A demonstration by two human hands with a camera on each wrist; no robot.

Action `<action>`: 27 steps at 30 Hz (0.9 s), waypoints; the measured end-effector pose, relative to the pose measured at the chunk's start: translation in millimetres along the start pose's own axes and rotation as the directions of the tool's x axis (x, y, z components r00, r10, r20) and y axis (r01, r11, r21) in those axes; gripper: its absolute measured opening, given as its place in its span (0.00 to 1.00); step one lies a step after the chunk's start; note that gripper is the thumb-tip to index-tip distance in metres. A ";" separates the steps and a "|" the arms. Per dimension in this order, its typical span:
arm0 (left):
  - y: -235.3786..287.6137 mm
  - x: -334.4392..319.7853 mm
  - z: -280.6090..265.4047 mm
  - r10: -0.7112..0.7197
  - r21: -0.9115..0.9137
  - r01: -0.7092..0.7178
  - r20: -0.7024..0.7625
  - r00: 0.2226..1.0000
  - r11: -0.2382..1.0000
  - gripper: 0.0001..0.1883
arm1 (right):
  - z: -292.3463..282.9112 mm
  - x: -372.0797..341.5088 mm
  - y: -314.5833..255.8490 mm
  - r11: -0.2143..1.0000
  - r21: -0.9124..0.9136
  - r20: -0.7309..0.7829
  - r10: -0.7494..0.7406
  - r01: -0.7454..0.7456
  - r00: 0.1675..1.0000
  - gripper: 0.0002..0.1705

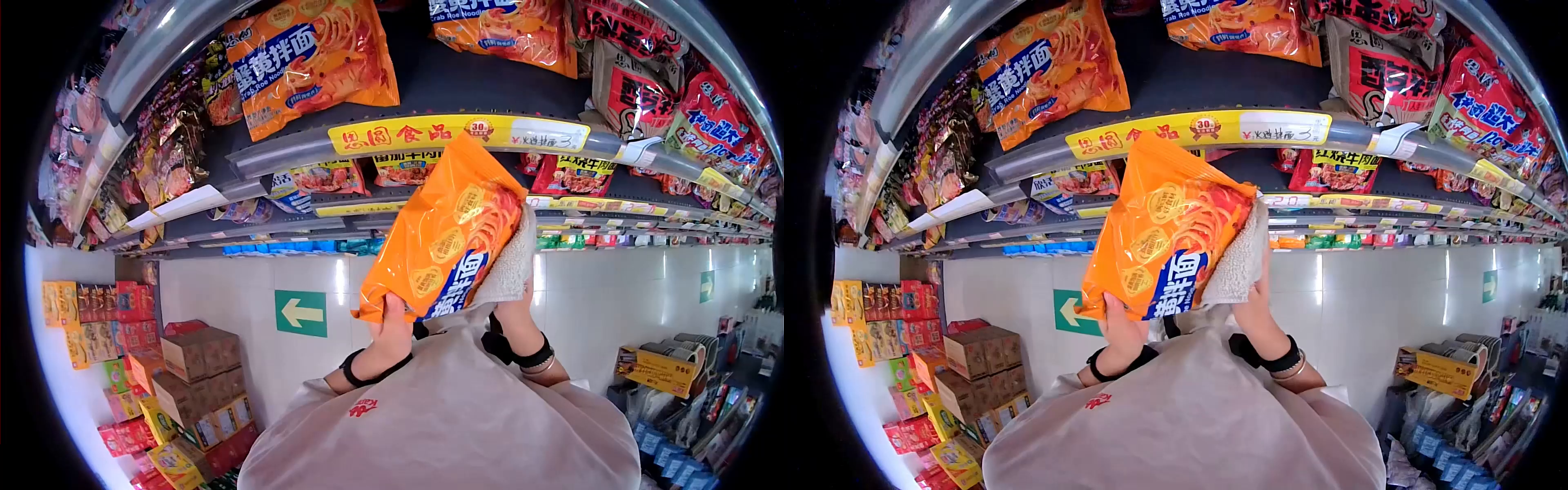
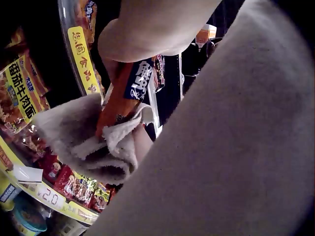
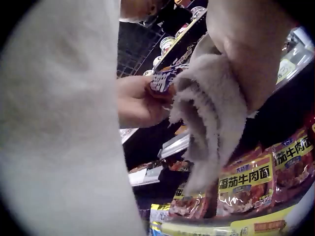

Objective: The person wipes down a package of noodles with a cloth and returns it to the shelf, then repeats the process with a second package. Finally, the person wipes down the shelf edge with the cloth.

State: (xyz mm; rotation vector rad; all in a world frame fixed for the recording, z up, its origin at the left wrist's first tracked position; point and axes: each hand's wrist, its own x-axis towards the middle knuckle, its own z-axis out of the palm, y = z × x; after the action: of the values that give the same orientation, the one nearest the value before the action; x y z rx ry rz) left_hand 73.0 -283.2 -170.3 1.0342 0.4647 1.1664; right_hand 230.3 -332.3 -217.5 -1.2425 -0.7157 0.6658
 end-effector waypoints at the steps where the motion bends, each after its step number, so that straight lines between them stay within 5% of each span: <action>1: -1.9 0.3 3.2 0.027 -0.031 -0.028 -0.023 0.999 0.999 0.20 | -0.1 1.3 1.7 0.991 0.102 -0.001 0.087 -0.086 0.996 0.33; 3: -2.5 2.3 10.1 0.025 -0.084 -0.031 -0.082 0.996 0.996 0.18 | -2.3 2.8 2.2 0.975 0.176 -0.028 0.145 -0.138 0.989 0.31; 6: -3.8 4.4 10.4 0.032 0.070 -0.024 -0.119 0.992 0.997 0.17 | -7.0 5.2 7.6 0.913 0.339 -0.094 0.273 -0.227 0.958 0.24; 9: -4.6 4.9 8.0 0.032 0.106 -0.018 -0.132 0.991 0.994 0.17 | 4.4 12.3 -17.4 0.946 0.199 0.031 0.253 -0.254 0.967 0.29; 11: -7.9 3.7 2.0 0.133 0.222 -0.108 -0.101 0.986 0.969 0.18 | 5.3 15.8 -19.5 0.989 0.055 0.112 0.129 -0.136 0.985 0.25; 14: -4.4 5.2 -1.6 0.157 0.231 -0.174 0.091 0.983 0.957 0.18 | 6.5 21.2 -28.6 0.987 -0.042 0.107 0.158 -0.154 0.982 0.21; 21: -2.7 10.1 -2.3 0.147 0.384 -0.174 0.099 0.984 0.907 0.18 | 0.7 31.1 -31.5 0.973 -0.197 0.100 0.143 -0.122 0.985 0.17; 24: 4.1 20.2 17.2 0.171 0.412 -0.156 0.001 0.985 0.897 0.15 | -9.0 32.2 -22.3 0.953 -0.274 0.150 0.177 -0.131 0.973 0.19; 26: 5.8 27.9 27.2 0.105 0.219 -0.044 -0.276 0.955 0.975 0.16 | -11.6 31.4 -25.1 0.978 -0.167 0.152 0.148 -0.122 0.977 0.18; 27: 4.6 32.1 26.6 0.108 0.218 -0.047 -0.278 0.954 0.975 0.16 | -12.7 31.9 -28.4 0.978 -0.169 0.156 0.147 -0.121 0.977 0.18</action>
State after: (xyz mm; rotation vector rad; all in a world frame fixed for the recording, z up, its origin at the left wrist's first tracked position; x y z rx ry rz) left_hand 102.9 -265.0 -147.2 1.0732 0.7979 1.3691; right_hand 261.6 -320.5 -188.0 -1.4014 -0.8419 0.8458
